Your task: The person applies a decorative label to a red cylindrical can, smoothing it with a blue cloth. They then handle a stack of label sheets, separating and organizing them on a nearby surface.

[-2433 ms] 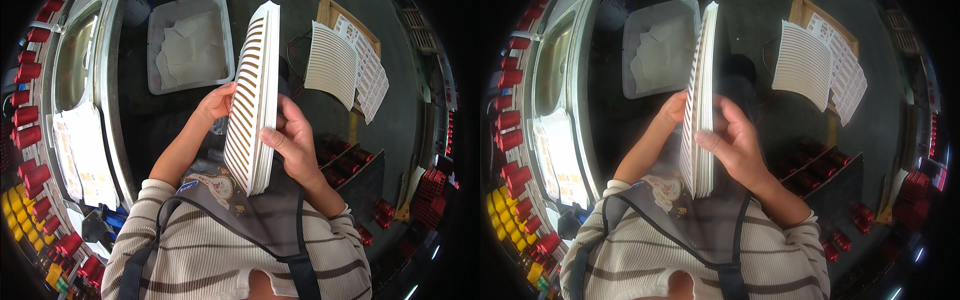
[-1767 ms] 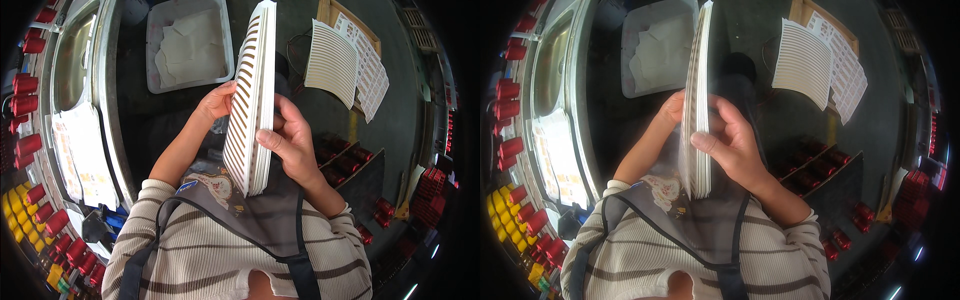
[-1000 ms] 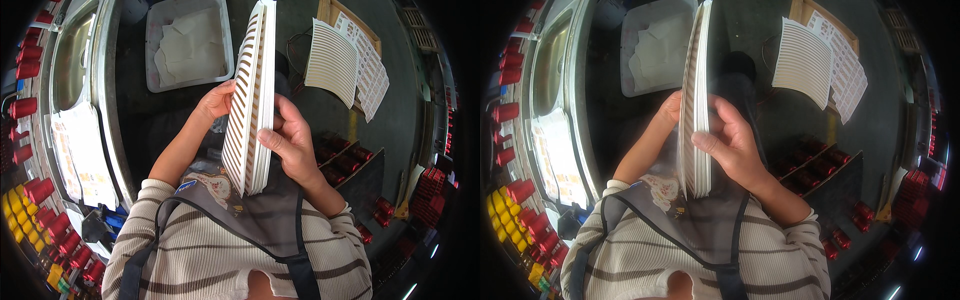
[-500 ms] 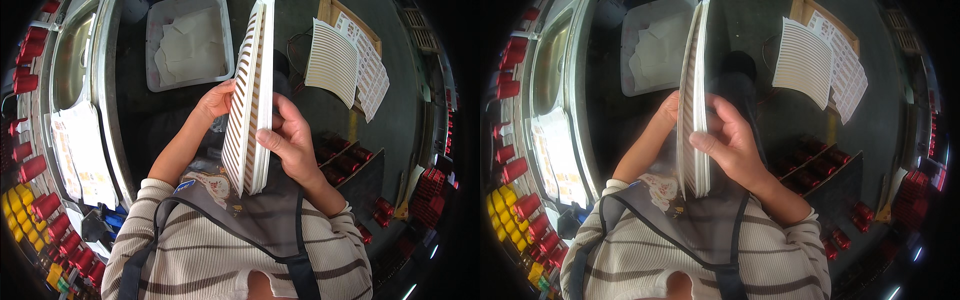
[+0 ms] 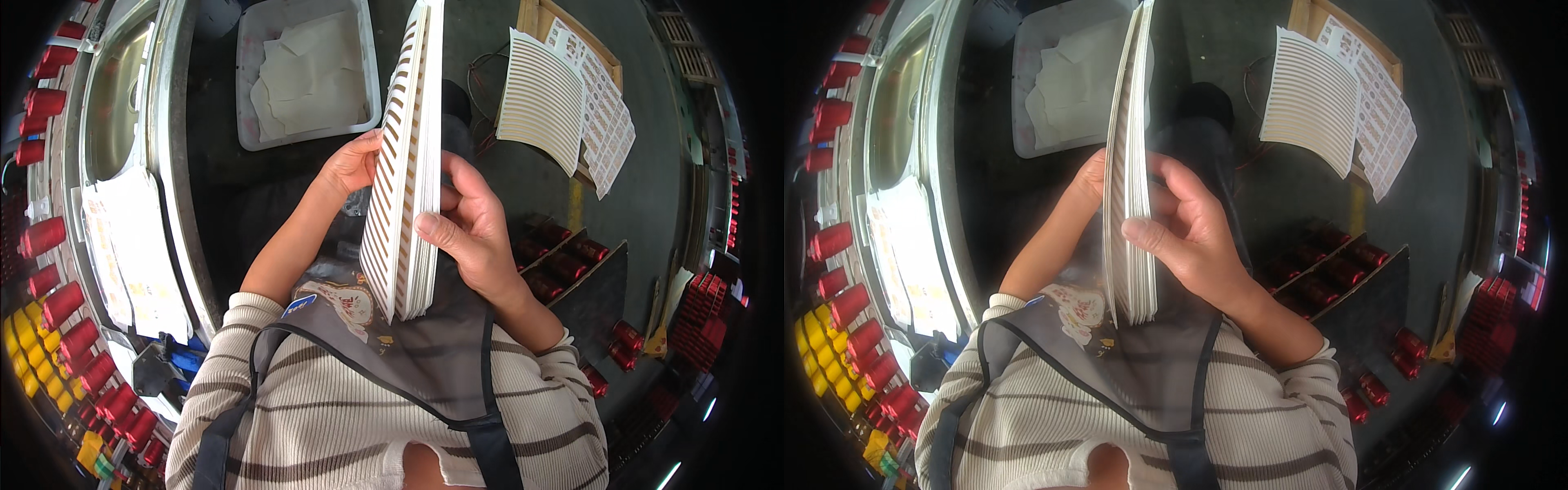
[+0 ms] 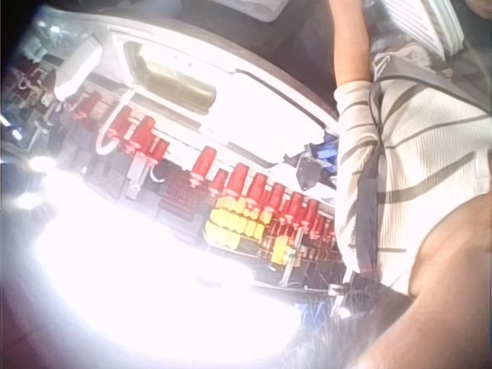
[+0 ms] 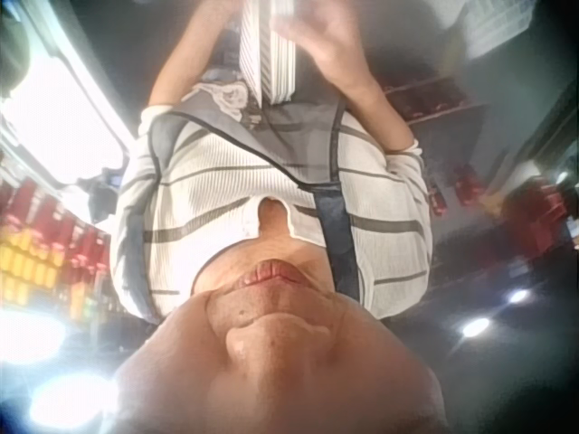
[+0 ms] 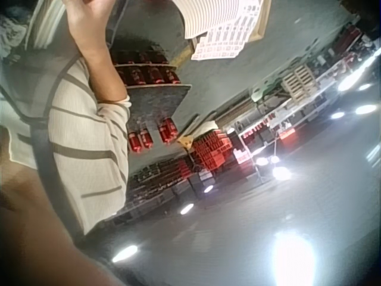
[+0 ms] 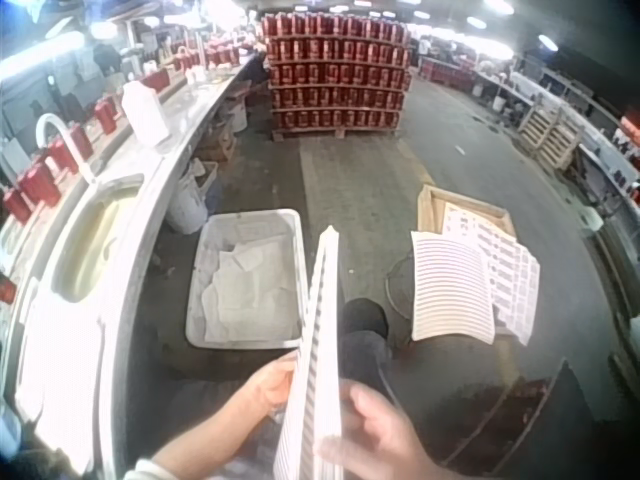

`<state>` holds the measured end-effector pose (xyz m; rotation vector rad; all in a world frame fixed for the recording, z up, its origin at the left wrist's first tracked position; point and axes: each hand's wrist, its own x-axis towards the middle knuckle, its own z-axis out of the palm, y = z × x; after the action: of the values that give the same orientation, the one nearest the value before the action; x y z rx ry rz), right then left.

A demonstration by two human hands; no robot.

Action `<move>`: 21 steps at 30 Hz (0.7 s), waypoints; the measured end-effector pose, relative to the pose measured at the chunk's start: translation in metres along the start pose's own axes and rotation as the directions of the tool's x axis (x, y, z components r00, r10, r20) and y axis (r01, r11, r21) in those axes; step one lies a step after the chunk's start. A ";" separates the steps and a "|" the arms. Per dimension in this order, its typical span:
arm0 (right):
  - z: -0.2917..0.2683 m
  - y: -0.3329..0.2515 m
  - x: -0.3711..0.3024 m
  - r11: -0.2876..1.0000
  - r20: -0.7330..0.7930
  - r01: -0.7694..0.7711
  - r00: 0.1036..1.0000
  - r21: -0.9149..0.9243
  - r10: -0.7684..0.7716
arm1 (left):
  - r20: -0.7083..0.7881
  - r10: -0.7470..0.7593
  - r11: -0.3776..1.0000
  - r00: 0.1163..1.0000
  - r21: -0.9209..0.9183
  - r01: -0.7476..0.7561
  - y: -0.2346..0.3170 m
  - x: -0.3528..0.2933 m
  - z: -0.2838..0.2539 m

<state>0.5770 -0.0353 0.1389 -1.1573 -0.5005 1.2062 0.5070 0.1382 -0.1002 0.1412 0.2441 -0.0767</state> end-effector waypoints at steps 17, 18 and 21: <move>0.002 -0.002 0.001 1.000 0.001 0.003 1.000 -0.010 -0.003 | -0.040 0.016 1.000 0.999 0.011 -0.016 -0.001 -0.003 0.005; 0.002 -0.002 0.001 1.000 0.000 0.005 1.000 -0.007 -0.005 | -0.051 0.009 1.000 0.999 0.005 -0.009 -0.001 -0.003 0.005; 0.003 -0.002 0.001 1.000 0.007 0.004 1.000 0.000 -0.004 | -0.100 -0.013 1.000 0.995 -0.019 0.011 -0.001 -0.004 0.007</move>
<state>0.5759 -0.0331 0.1413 -1.1516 -0.5079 1.2078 0.5051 0.1361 -0.0929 0.1255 0.3455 -0.0794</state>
